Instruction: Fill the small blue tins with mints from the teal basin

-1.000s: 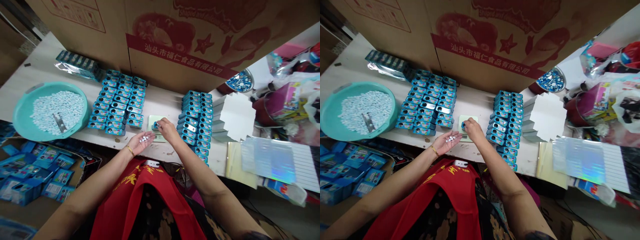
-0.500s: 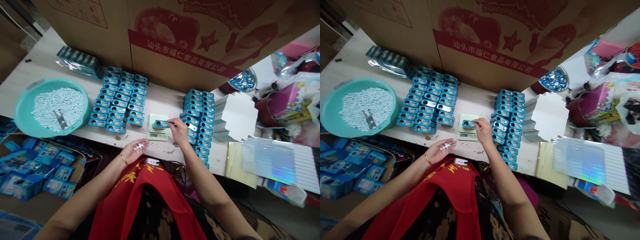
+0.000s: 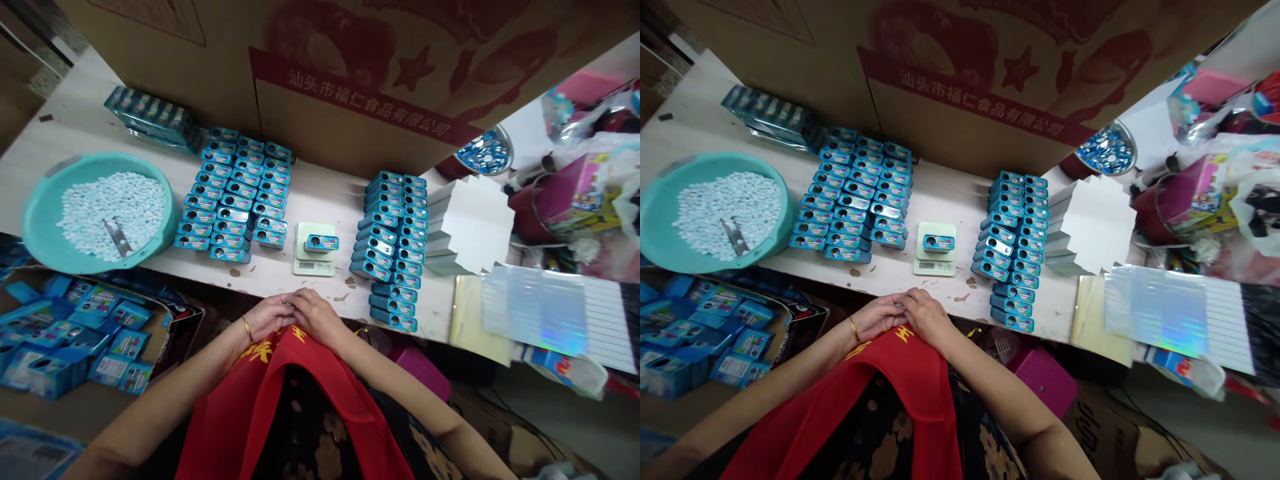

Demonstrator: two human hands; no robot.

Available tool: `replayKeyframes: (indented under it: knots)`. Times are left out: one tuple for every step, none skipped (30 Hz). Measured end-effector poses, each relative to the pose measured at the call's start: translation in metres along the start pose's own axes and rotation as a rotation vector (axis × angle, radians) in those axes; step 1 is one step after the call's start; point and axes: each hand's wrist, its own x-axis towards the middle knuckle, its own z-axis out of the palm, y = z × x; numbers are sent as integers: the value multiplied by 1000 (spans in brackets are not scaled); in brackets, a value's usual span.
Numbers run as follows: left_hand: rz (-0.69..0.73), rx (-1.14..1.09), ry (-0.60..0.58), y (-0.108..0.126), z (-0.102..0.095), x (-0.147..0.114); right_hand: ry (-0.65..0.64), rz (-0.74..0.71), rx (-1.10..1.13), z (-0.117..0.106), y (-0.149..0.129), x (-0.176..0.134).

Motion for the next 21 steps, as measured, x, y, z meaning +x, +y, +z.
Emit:
replayKeyframes:
  knots:
    - [5, 4, -1, 0, 0, 0, -14, -5, -26, 1, 0, 1]
    - [10, 8, 2, 0, 0, 0, -27, -13, -46, 1, 0, 2]
    - [12, 14, 8, 0, 0, -1, -37, -28, -55, 1, -1, 3]
    - [11, 19, 20, -1, -1, -1, -39, -48, -48, 1, -1, 3]
    - [8, 19, 37, -1, -2, -1, -28, -73, -27, -1, 1, 3]
    - [3, 15, 57, 0, -3, -1, 8, -93, 1, -3, 4, 4]
    - [-3, 7, 80, 0, -4, -1, 74, -97, 32, -8, 9, 5]
    - [-7, -3, 104, 2, -5, -1, 168, -76, 56, -13, 17, 6]
    - [-8, -17, 126, 3, -6, -2, 278, -31, 69, -20, 26, 8]
    - [-8, -31, 142, 4, -7, -2, 388, 29, 67, -28, 38, 10]
    - [-4, -45, 152, 6, -8, -3, 481, 92, 53, -37, 50, 12]
    - [2, -62, 158, 7, -9, -3, 547, 145, 32, -45, 61, 15]
    - [9, -82, 161, 9, -11, -4, 591, 183, 6, -53, 70, 17]
    - [16, -104, 163, 10, -12, -5, 621, 205, -18, -59, 77, 20]
    - [23, -125, 163, 10, -13, -5, 644, 214, -35, -63, 80, 22]
    - [29, -142, 163, 11, -14, -5, 654, 209, -38, -65, 79, 24]
    - [34, -152, 160, 11, -14, -5, 639, 186, -26, -64, 74, 25]
    - [36, -151, 152, 11, -14, -5, 593, 142, 0, -60, 65, 25]
    - [40, -143, 140, 10, -13, -5, 512, 80, 32, -54, 54, 25]
    - [46, -127, 123, 10, -12, -4, 402, 4, 58, -46, 42, 24]
    - [52, -109, 100, 9, -11, -3, 285, -71, 64, -38, 30, 23]
